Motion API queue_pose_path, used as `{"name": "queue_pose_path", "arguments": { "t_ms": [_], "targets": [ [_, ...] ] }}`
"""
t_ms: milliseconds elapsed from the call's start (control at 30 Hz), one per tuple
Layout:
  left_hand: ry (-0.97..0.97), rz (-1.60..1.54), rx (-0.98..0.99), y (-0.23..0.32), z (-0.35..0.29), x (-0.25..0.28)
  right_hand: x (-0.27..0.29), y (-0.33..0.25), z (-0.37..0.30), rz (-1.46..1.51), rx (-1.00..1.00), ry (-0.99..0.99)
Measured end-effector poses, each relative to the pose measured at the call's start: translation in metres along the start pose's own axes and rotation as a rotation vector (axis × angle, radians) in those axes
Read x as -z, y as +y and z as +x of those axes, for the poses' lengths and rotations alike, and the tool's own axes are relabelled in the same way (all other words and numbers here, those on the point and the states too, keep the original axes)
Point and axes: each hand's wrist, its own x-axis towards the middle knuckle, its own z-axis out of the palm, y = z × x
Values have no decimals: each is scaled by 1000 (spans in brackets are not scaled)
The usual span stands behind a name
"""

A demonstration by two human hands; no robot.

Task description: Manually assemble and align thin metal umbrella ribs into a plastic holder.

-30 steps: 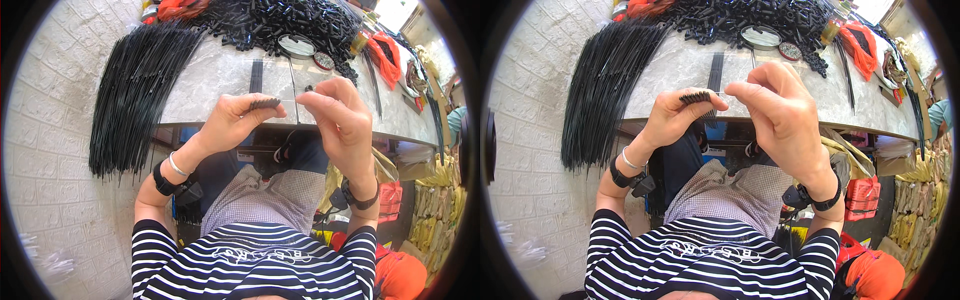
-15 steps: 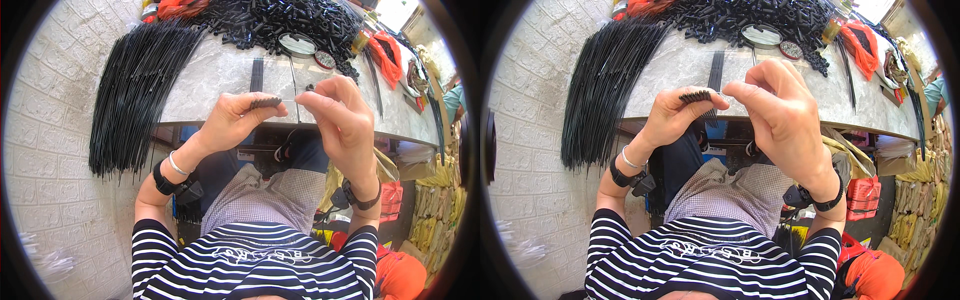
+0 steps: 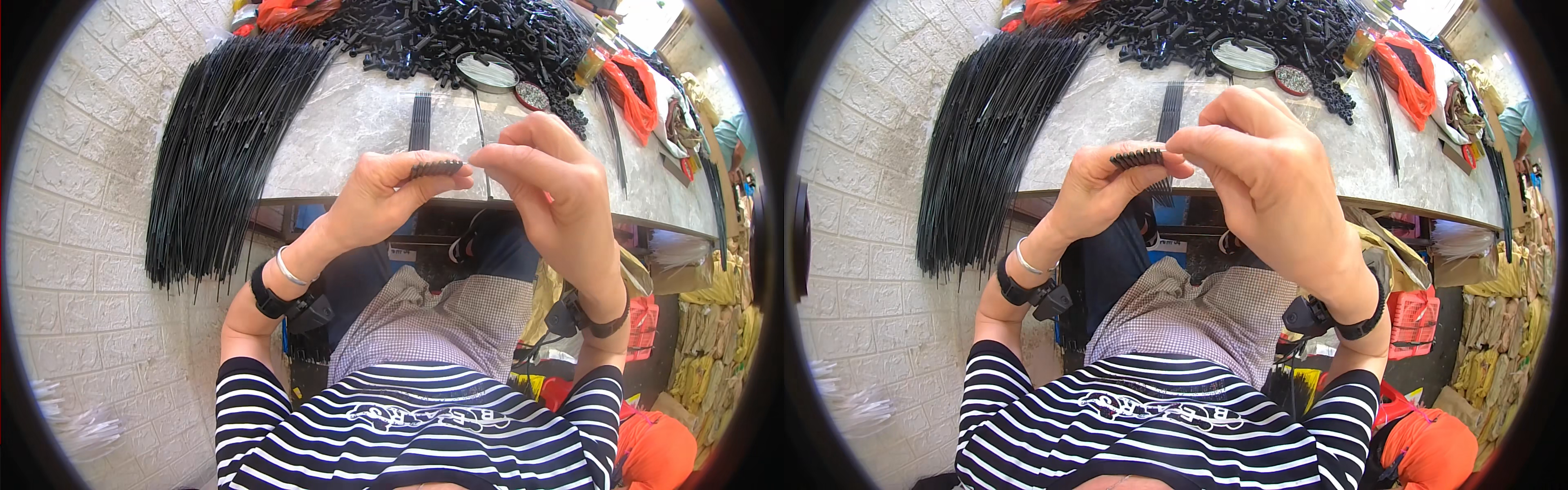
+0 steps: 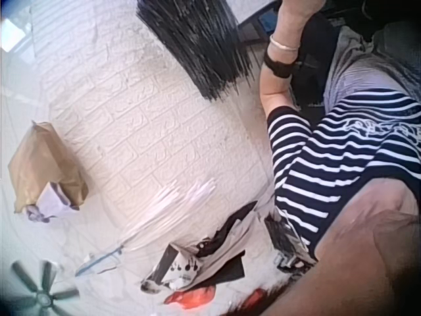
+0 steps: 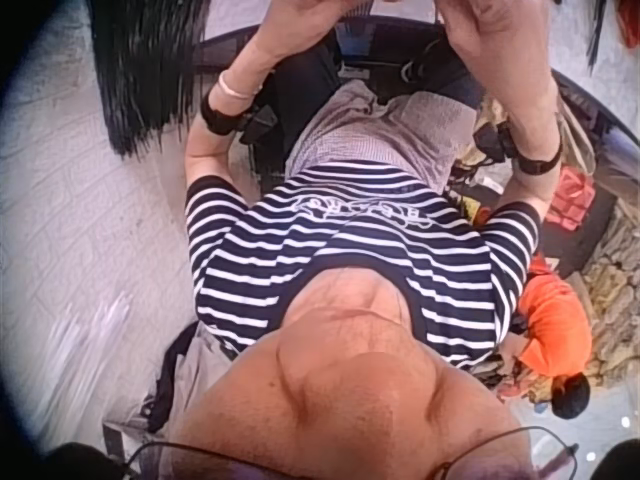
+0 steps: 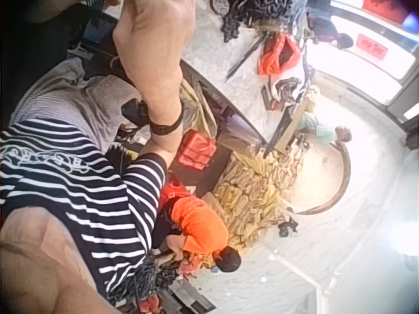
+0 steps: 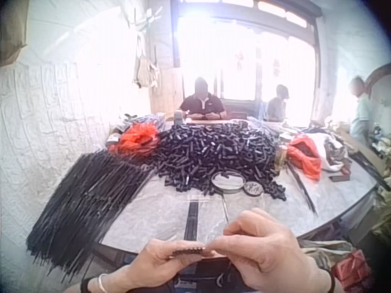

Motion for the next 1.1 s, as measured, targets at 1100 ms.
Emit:
{"name": "queue_pose_path", "arguments": {
  "t_ms": [1100],
  "targets": [
    [-90, 88, -57, 0, -1, 11, -12, 19, 27, 188, 249, -94]
  ]
}}
